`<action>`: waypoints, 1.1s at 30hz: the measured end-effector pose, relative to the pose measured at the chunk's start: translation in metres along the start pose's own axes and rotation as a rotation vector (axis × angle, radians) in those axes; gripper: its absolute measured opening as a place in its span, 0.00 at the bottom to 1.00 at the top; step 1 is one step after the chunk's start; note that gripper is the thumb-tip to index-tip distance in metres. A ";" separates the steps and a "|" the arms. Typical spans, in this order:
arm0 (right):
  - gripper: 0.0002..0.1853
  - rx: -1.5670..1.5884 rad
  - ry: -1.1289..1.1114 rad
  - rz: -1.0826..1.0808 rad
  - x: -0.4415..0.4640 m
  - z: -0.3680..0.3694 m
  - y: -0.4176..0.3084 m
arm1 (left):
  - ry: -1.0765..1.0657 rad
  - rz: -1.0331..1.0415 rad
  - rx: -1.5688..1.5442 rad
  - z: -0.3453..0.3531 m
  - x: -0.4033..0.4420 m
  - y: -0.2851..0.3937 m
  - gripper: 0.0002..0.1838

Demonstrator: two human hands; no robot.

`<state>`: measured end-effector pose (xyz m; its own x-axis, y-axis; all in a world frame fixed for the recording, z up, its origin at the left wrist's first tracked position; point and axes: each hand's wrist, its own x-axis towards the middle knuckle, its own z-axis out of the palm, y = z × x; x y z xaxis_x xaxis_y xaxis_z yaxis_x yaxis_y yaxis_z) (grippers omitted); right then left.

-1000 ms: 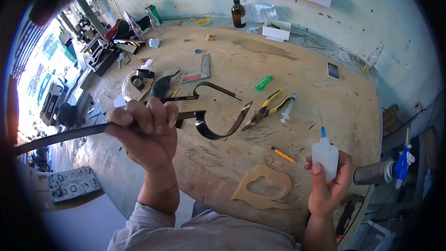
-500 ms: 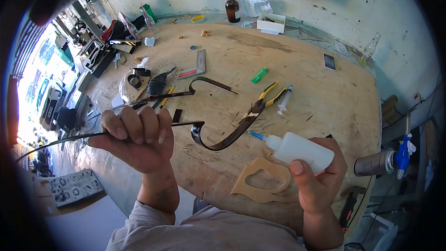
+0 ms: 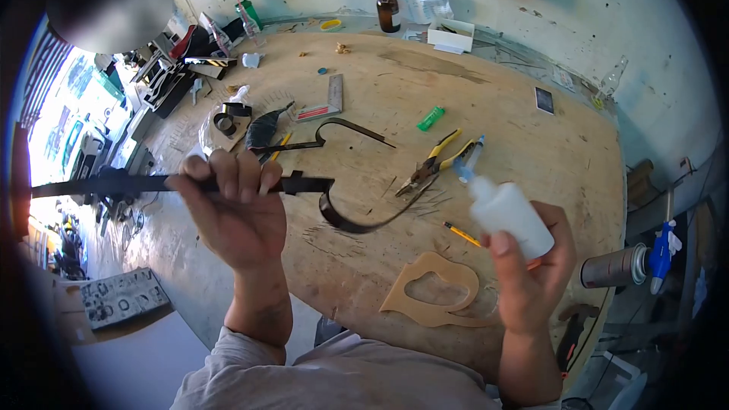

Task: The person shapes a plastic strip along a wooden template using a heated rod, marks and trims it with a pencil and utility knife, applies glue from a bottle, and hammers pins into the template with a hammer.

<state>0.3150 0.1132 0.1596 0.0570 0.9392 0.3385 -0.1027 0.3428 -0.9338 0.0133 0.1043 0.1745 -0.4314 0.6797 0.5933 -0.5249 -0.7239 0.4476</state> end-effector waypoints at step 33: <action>0.12 -0.606 -0.030 0.132 0.063 -0.122 0.118 | 0.599 -0.378 0.257 -0.140 -0.017 -0.024 0.16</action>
<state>0.4279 0.2108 0.0564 0.0540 0.9761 0.2104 0.4757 0.1602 -0.8649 -0.0693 0.1261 0.0604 -0.6197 0.7822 -0.0644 -0.5606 -0.3837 0.7339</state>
